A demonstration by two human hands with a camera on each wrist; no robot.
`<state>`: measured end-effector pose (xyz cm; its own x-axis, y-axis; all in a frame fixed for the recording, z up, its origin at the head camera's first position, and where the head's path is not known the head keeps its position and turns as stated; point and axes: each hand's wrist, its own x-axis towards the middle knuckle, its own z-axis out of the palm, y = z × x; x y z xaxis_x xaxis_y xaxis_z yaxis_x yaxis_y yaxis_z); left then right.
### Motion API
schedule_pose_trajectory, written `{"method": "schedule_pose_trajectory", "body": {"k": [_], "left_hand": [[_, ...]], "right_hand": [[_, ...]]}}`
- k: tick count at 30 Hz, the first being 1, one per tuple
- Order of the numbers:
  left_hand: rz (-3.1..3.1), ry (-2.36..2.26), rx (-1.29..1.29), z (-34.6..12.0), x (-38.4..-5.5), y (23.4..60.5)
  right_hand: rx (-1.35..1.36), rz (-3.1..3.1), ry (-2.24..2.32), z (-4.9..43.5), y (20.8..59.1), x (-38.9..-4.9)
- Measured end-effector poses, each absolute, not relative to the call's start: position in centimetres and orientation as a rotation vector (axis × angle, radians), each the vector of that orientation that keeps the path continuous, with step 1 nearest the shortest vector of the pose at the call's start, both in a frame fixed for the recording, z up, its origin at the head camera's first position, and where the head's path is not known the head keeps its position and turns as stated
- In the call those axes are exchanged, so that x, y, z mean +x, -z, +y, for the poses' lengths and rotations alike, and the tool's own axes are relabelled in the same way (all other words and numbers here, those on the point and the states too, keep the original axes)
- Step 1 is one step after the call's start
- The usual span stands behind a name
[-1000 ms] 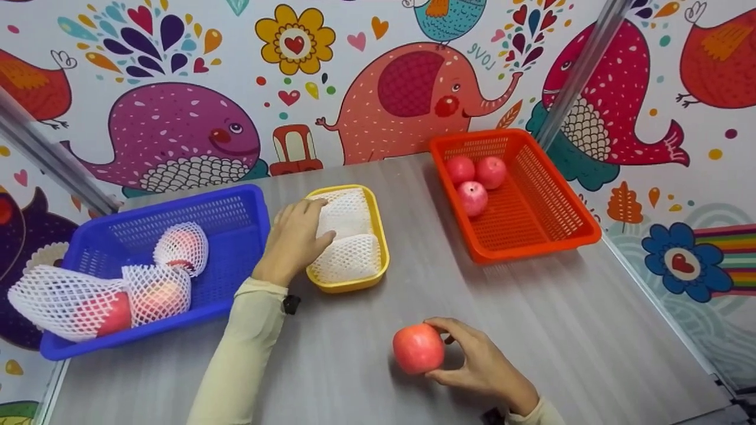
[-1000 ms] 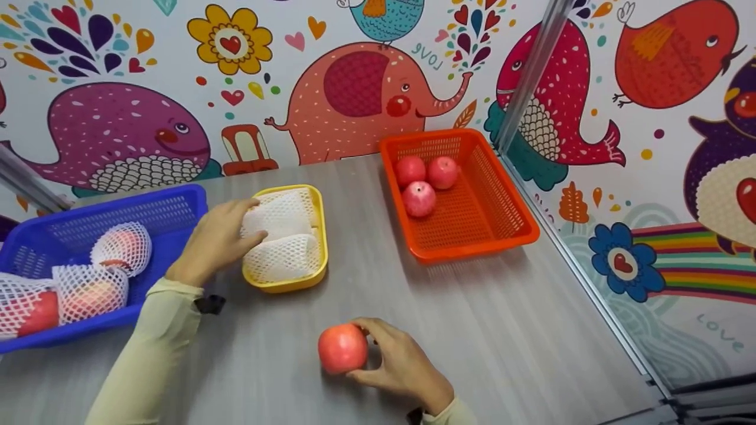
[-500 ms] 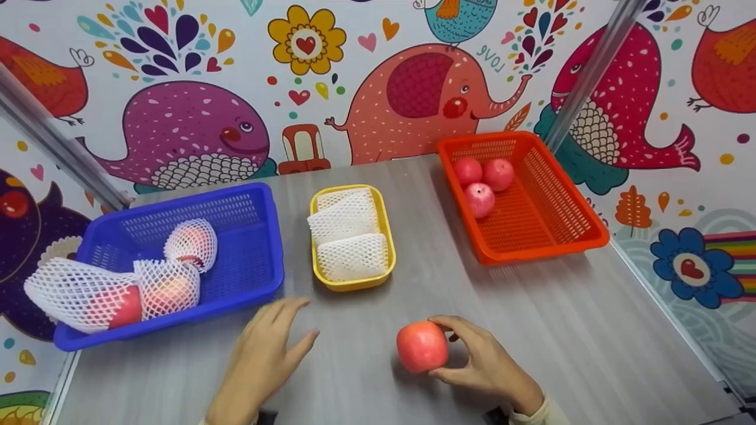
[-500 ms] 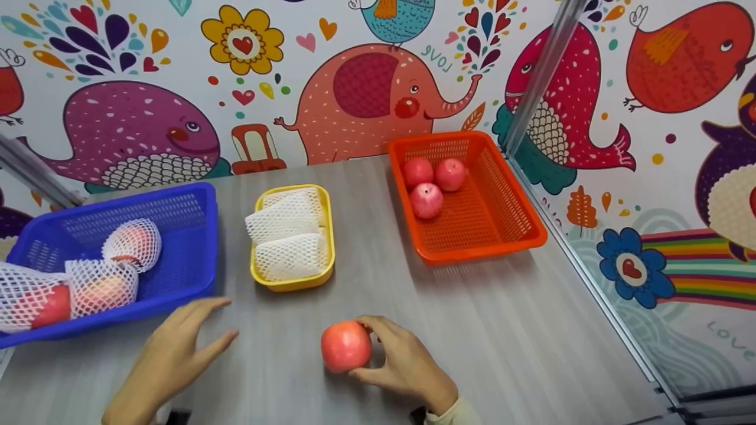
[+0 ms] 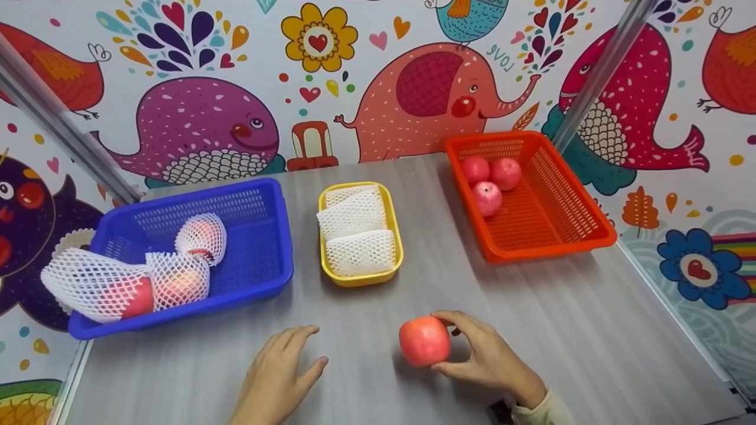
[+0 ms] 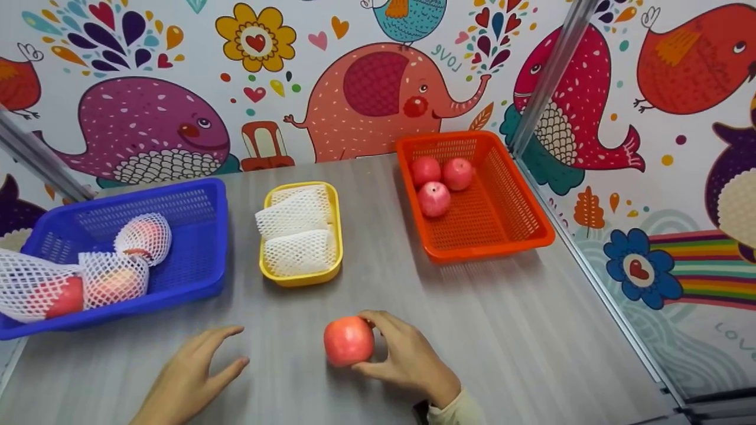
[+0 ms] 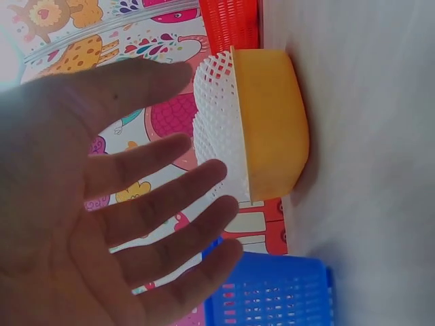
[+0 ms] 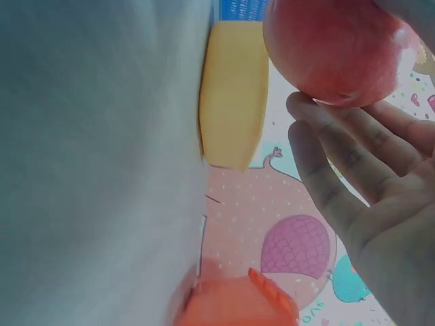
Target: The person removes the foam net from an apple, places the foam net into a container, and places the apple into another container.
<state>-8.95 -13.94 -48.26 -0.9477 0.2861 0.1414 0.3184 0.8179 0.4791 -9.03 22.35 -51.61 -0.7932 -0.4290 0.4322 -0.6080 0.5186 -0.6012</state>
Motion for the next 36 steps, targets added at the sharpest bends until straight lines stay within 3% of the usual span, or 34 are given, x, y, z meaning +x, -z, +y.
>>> {"method": "schedule_pose_trajectory", "body": {"k": [9, 17, 26, 33, 36], "left_hand": [[-2.870, 0.781, -0.554, -13.9, -9.5, 48.3], [-2.987, 0.831, -0.497, -13.8, -9.7, 48.6], [-3.060, 0.861, -0.467, -14.1, -9.5, 48.7], [-3.105, 0.886, -0.429, -14.6, -9.1, 49.0], [-3.073, 0.850, -0.439, -14.9, -9.1, 49.0]], "right_hand": [[0.923, -2.397, -0.911, 28.8, 45.1, -15.5], [0.314, -2.851, -0.830, 36.7, 40.1, -25.0], [-0.003, -3.274, -0.761, 42.4, 40.2, -33.3], [-0.355, -3.384, -0.894, 42.3, 41.6, -35.3], [-0.366, -3.407, -0.851, 41.5, 42.2, -35.8]]}}
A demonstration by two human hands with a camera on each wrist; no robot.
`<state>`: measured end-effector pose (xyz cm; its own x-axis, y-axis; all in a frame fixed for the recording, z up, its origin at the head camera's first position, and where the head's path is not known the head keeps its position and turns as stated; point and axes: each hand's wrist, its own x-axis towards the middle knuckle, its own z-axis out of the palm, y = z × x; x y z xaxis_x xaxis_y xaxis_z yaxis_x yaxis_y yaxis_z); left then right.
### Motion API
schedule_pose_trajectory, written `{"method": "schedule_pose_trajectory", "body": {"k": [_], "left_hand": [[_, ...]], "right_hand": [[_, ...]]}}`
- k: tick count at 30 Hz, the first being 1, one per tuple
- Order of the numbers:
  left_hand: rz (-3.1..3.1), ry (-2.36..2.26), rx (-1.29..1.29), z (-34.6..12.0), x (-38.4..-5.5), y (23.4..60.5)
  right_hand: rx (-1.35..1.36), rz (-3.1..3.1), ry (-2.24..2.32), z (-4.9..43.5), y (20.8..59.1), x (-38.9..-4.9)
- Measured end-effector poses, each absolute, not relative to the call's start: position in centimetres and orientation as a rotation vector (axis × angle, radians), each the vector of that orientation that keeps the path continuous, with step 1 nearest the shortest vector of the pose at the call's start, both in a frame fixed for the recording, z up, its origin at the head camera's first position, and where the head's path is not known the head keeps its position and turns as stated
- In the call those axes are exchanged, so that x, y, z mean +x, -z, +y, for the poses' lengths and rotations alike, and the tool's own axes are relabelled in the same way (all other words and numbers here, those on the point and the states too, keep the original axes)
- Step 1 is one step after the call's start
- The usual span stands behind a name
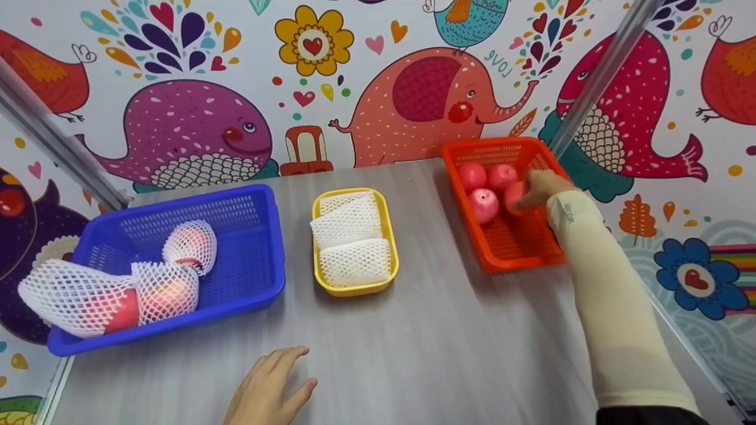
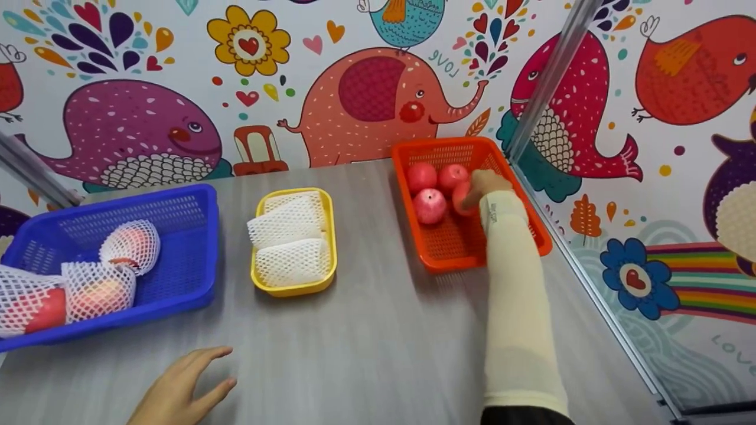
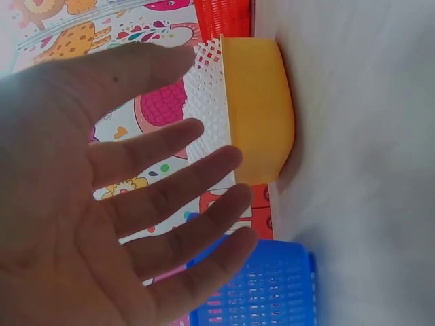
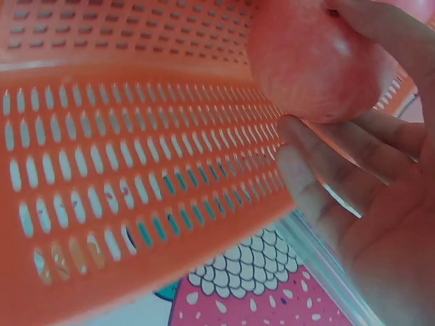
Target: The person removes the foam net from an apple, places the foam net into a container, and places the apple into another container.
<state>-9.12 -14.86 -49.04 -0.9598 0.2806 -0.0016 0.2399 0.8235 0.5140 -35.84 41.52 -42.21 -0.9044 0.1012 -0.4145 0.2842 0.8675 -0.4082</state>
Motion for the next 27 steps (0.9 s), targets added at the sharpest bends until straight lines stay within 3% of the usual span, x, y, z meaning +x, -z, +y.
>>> {"method": "schedule_pose_trajectory", "body": {"k": [8, 14, 21, 27], "left_hand": [[2.896, -0.803, 0.369, -14.5, -9.2, 49.0], [2.862, -0.805, 0.381, -14.1, -9.7, 48.6], [2.885, -0.809, 0.435, -14.2, -9.9, 48.0], [2.904, -0.842, 0.482, -13.5, -10.2, 47.7]], "right_hand": [[0.215, 2.696, 0.642, 40.5, 42.9, -36.3], [0.006, 2.881, 0.532, 39.6, 41.5, -35.5], [-0.272, 3.164, 0.569, 33.4, 38.3, -28.0], [-0.672, 3.394, 0.488, 29.7, 40.2, -20.5]]}}
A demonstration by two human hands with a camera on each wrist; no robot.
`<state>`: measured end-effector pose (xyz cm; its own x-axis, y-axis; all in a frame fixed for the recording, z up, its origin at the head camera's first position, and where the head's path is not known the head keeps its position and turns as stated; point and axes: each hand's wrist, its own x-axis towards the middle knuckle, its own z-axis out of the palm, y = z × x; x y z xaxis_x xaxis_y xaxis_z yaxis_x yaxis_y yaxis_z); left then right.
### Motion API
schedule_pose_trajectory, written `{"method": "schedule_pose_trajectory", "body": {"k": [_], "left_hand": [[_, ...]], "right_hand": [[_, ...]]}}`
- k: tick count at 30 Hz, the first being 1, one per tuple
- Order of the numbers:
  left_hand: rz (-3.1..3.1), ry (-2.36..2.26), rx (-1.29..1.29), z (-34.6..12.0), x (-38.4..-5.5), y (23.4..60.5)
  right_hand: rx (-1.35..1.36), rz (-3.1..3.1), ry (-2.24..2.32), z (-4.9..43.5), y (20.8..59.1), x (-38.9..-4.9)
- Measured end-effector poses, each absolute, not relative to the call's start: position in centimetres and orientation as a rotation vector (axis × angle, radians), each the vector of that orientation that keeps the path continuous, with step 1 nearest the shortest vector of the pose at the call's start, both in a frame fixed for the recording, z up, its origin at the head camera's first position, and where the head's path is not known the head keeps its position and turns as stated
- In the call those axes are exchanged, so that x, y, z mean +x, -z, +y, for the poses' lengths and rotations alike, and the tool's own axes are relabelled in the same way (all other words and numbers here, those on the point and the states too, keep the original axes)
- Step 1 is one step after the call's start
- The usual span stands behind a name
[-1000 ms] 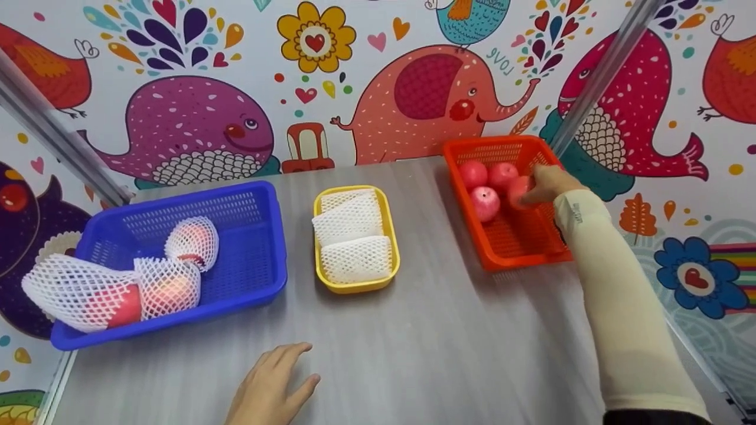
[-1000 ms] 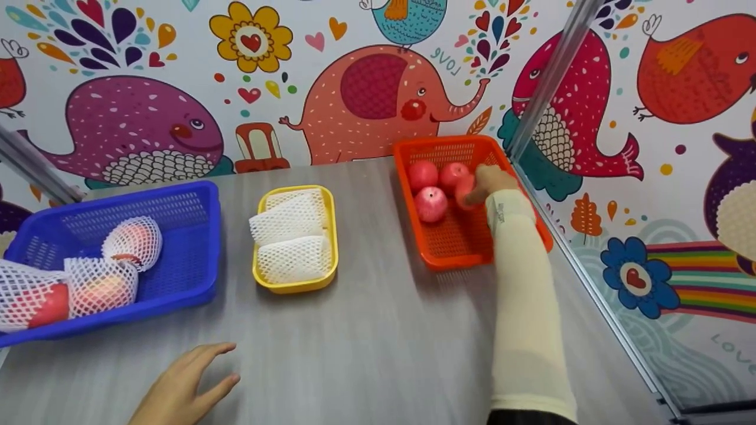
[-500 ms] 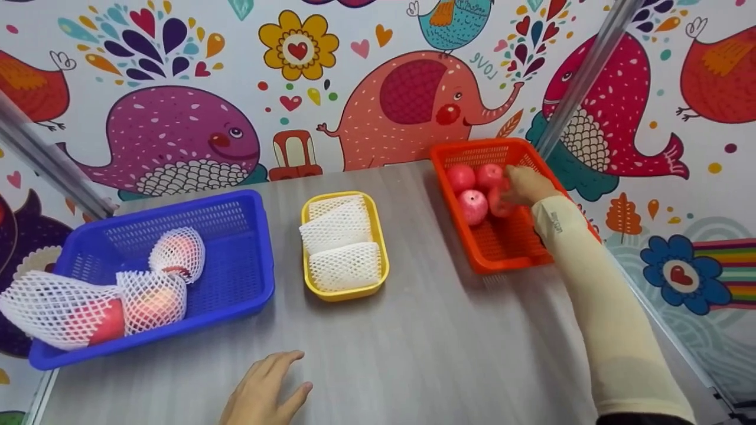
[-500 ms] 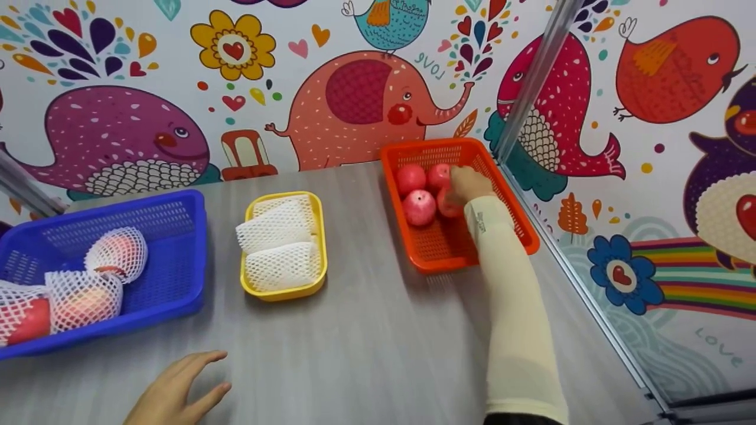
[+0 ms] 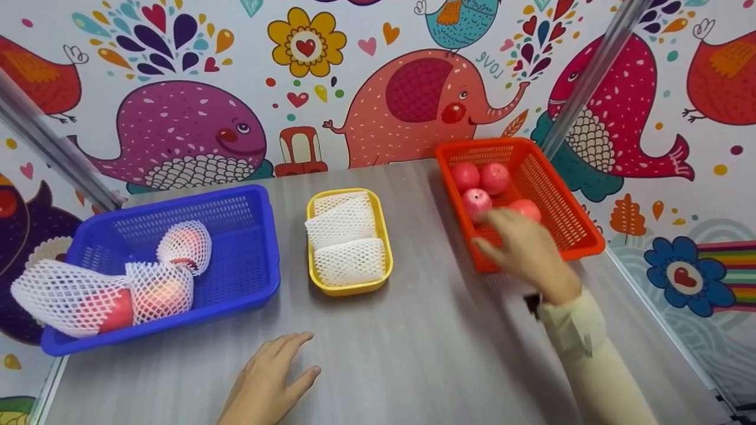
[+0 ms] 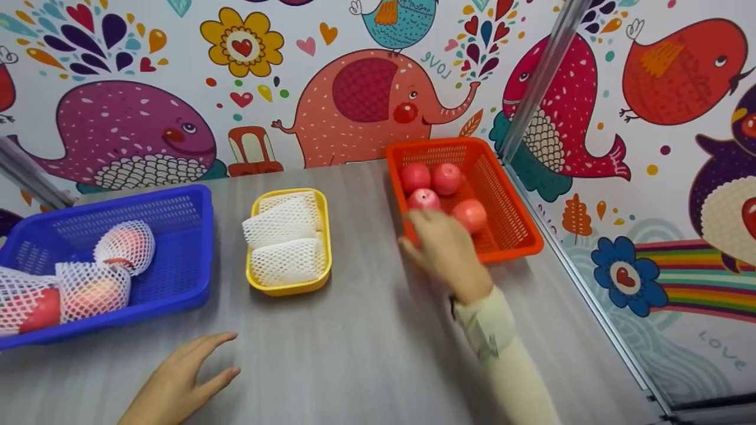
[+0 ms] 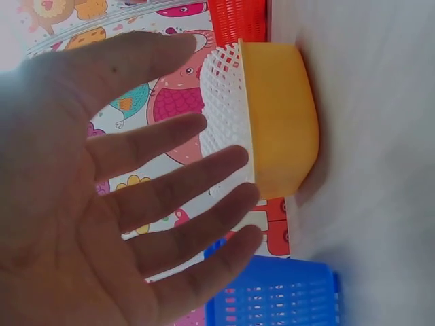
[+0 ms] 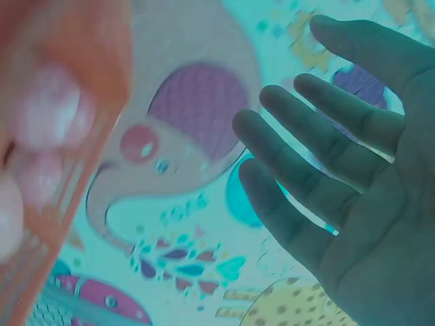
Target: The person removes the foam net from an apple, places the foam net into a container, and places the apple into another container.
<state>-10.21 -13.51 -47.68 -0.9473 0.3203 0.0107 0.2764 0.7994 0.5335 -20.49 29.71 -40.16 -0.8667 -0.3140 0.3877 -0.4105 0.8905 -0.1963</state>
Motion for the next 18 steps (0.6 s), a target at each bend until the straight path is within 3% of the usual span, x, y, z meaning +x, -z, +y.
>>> {"method": "schedule_pose_trajectory", "body": {"k": [9, 18], "left_hand": [[2.994, -0.862, 0.591, -13.4, -9.9, 48.1], [3.019, -0.888, 0.591, -14.0, -10.3, 47.9]], "right_hand": [[0.829, -2.391, -0.553, 25.4, 45.9, -12.4], [0.784, -2.473, -0.669, 23.6, 48.1, -9.7]]}}
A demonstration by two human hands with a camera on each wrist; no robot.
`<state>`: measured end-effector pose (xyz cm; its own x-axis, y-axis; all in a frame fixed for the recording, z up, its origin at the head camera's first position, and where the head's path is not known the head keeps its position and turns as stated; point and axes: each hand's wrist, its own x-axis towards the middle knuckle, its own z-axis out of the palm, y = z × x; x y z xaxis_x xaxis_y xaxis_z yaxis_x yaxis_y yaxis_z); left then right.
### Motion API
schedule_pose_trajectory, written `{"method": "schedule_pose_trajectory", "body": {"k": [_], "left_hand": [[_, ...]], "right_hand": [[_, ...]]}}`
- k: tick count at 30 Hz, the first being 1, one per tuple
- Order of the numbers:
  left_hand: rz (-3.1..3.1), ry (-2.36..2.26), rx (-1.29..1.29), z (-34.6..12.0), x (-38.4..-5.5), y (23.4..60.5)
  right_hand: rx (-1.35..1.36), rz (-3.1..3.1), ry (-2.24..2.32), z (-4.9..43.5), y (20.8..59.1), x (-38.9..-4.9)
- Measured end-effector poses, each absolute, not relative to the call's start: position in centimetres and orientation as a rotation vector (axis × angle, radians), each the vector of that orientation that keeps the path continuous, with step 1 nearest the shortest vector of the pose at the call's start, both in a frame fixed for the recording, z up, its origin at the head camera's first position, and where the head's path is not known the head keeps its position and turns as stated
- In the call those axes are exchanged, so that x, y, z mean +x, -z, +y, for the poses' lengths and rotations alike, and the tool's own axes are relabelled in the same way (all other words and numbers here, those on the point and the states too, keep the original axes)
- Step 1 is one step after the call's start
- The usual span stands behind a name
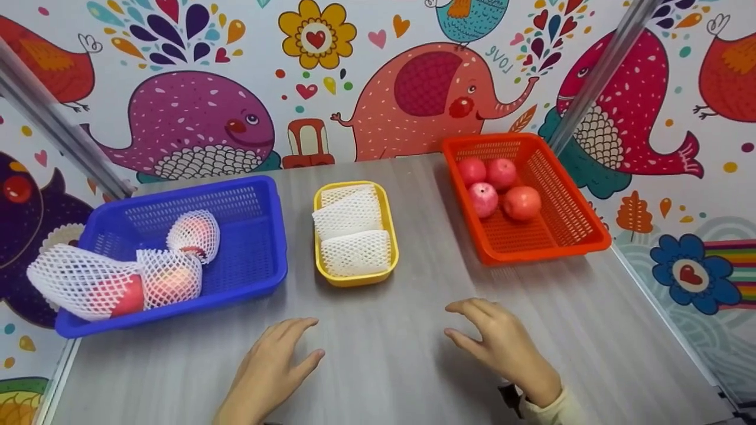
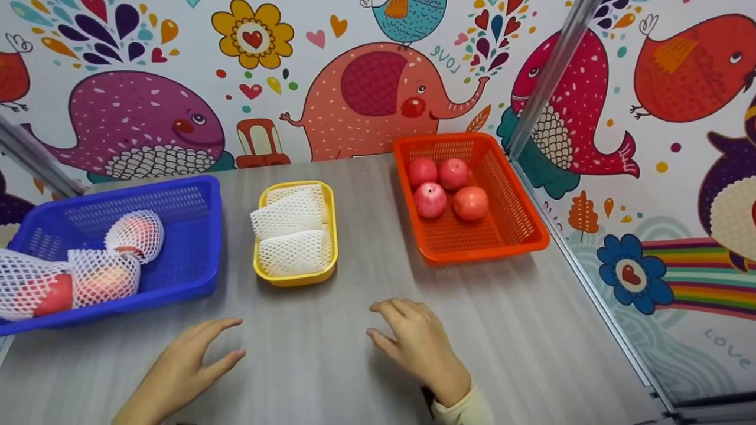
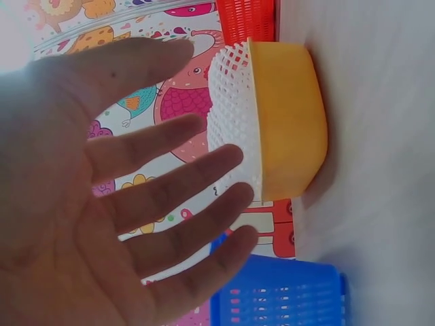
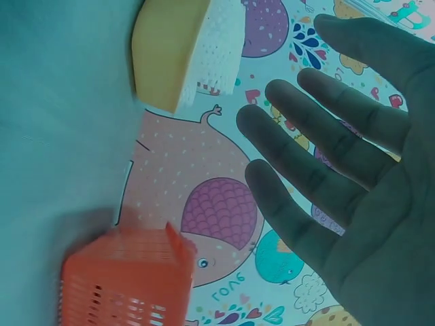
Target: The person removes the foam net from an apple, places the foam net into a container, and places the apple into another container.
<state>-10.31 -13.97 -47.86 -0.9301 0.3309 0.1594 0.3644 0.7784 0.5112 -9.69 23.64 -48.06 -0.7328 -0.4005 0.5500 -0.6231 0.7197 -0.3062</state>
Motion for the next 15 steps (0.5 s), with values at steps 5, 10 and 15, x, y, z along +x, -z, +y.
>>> {"method": "schedule_pose_trajectory", "body": {"k": [5, 10, 15], "left_hand": [[-2.849, 0.803, -0.565, -14.5, -11.4, 47.3], [-2.724, 0.729, -0.592, -15.3, -13.1, 46.7], [-2.700, 0.663, -0.549, -17.5, -15.3, 44.9]], "right_hand": [[0.748, -2.477, -0.698, 23.9, 48.6, -9.4], [0.695, -2.467, -0.720, 24.5, 48.9, -9.3], [0.690, -2.479, -0.716, 24.6, 49.1, -9.3]]}}
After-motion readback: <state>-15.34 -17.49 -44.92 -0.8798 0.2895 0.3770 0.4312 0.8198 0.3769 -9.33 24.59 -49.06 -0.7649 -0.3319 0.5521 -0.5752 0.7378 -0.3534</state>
